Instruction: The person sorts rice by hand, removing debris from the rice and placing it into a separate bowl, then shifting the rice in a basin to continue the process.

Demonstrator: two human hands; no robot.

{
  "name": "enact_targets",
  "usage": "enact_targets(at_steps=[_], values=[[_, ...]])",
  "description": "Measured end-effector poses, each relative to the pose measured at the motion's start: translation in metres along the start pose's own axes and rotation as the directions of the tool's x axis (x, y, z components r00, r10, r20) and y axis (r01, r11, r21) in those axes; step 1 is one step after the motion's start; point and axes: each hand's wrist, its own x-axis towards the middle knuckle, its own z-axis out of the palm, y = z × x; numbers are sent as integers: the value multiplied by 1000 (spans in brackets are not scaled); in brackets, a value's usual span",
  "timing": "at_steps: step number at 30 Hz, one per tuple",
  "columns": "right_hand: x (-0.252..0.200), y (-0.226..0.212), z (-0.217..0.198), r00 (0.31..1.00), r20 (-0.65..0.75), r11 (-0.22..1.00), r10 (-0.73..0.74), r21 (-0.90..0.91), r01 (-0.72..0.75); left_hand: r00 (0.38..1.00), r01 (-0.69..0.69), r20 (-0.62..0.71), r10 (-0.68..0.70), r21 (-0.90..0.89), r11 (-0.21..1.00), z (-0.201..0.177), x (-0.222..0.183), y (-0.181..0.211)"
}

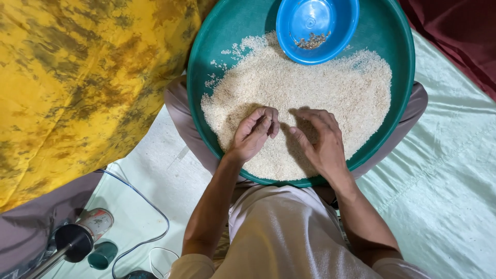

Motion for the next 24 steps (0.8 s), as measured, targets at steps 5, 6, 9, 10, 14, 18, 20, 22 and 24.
enact_targets(at_steps=[5, 6, 9, 10, 14, 18, 20, 22, 24], values=[[-2, 6, 0, 1000, 31, 1000, -4, 22, 3, 999, 38, 0, -38, -28, 999, 5, 0, 3], [-3, 6, -1, 999, 47, 1000, 2, 22, -3, 999, 47, -3, -47, -43, 998, 8, 0, 6], [-5, 12, -1, 997, 74, 1000, 12, 22, -14, 997, 73, 5, -73, -48, 996, 3, -2, -1], [-6, 11, -1, 997, 73, 1000, 14, 23, -15, 997, 75, 6, -75, -48, 996, 1, -2, -3], [-7, 10, -3, 996, 87, 1000, 17, 22, -19, 998, 59, 25, -60, 29, 998, 1, -2, -6], [-8, 4, -6, 994, 105, 999, 32, 30, -35, 996, -11, 84, -12, 272, 962, 19, 9, 19], [-8, 4, -7, 994, 107, 999, 29, 26, -32, 996, -41, 85, 9, 390, 920, 29, 12, 31], [-7, 3, -8, 994, 108, 999, 26, 23, -29, 996, -71, 90, 29, 502, 862, 30, 13, 35], [-7, 0, -11, 994, 107, 1000, 16, 6, -17, 995, -101, 84, 61, 641, 761, 23, 12, 30]])
